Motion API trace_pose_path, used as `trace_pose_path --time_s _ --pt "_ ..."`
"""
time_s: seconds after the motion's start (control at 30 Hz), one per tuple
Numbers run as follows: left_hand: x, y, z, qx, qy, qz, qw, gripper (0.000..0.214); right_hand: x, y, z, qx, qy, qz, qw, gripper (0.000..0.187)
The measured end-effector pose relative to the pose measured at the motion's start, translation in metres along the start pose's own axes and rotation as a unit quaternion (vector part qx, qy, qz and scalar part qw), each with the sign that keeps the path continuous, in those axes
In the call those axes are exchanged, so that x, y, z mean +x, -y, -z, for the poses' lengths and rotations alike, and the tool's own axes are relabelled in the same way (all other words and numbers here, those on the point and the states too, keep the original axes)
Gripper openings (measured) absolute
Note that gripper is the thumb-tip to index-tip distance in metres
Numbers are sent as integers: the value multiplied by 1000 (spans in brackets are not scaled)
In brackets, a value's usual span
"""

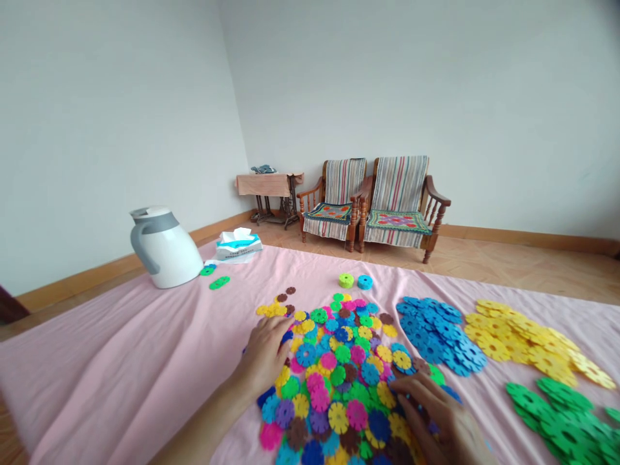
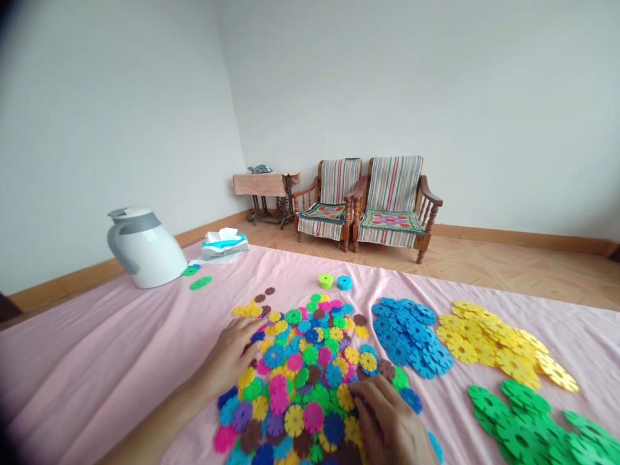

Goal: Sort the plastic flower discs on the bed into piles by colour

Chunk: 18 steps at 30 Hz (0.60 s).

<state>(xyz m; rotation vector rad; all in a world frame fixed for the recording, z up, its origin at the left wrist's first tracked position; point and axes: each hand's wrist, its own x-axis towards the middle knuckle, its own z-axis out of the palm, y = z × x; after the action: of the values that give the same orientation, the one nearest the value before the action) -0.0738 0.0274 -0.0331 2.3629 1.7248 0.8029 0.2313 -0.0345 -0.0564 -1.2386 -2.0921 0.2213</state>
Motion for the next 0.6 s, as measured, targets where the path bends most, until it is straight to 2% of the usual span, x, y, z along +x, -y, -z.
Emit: trace_pose_path --time_s 0.1,0.23,0.47,0.6 --pt "-3 -6 -1 3 43 -28 999 41 0 0 0 -2 -7 -1 1000 18" --pt "-6 -24 6 -65 107 -84 989 39 -1 -2 -3 2 -3 -6 1000 17" --pt "-10 -32 10 -83 122 -59 987 23 -2 -2 -4 8 8 -5 1000 17" --pt "-11 -32 10 -71 142 -82 984 47 -2 0 -2 24 3 -14 1000 19"
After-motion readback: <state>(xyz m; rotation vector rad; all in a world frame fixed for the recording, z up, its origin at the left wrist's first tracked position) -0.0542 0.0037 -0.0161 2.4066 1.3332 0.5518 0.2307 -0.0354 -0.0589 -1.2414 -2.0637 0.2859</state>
